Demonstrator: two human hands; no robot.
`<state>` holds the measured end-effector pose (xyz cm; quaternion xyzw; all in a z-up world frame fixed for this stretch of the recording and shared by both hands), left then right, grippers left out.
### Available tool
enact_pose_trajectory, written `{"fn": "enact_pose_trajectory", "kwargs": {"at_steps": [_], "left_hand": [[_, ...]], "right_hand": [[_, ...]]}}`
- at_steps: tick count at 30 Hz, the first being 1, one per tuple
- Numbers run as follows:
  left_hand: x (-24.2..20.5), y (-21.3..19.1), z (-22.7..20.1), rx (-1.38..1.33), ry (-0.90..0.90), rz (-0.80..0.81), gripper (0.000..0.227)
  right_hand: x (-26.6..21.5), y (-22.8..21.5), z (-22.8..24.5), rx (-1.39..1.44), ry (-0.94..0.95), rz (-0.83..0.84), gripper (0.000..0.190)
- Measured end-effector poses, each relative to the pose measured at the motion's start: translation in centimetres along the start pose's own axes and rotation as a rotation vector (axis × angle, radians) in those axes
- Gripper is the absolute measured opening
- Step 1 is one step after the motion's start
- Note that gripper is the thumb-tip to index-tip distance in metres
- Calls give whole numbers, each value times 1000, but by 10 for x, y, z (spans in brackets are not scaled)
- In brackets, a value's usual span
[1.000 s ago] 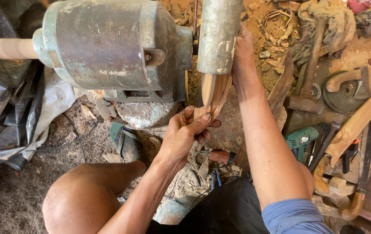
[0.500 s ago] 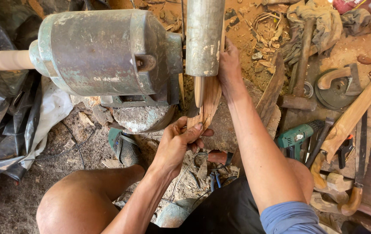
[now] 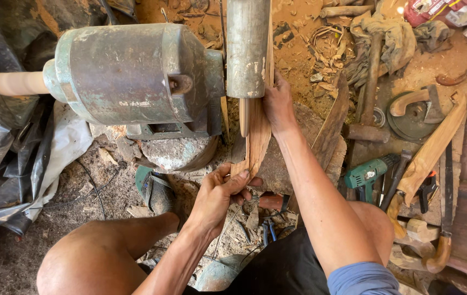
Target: The person shapes a long piece of wood using a belt sander, then switches to an angle grinder to smooth the surface. The person repeatedly moves the wood against the sander and later grinds the wood while seated on the floor.
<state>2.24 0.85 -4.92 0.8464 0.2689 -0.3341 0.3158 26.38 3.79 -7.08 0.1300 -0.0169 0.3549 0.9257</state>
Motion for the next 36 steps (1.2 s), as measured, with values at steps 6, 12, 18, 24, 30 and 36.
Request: {"fn": "enact_pose_trajectory", "kwargs": {"at_steps": [6, 12, 18, 24, 30, 36], "left_hand": [[-10, 2, 3, 10, -1, 11, 30], [-19, 3, 12, 28, -2, 7, 30], [-26, 1, 24, 9, -49, -8, 29], [-35, 2, 34, -8, -41, 29, 27], [-49, 4, 44, 2, -55, 50, 28], [-64, 6, 56, 10, -87, 47, 31]], "right_hand": [[-12, -8, 4, -257, 94, -61, 61], [-26, -13, 0, -296, 193, -100, 68], [-40, -12, 1, -293, 240, -121, 83], [-53, -9, 8, -328, 274, -116, 87], [-67, -4, 23, -307, 170, -102, 83], [-90, -6, 26, -343, 234, -120, 84]]}}
Point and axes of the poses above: each hand's wrist, its own x-axis towards the middle knuckle, its own y-axis out of the palm, z = x × y, the point moved 8 cm from there along x, towards the middle knuckle, and after that the axes turned 14 degrees about -y, right-handed, at the moved point
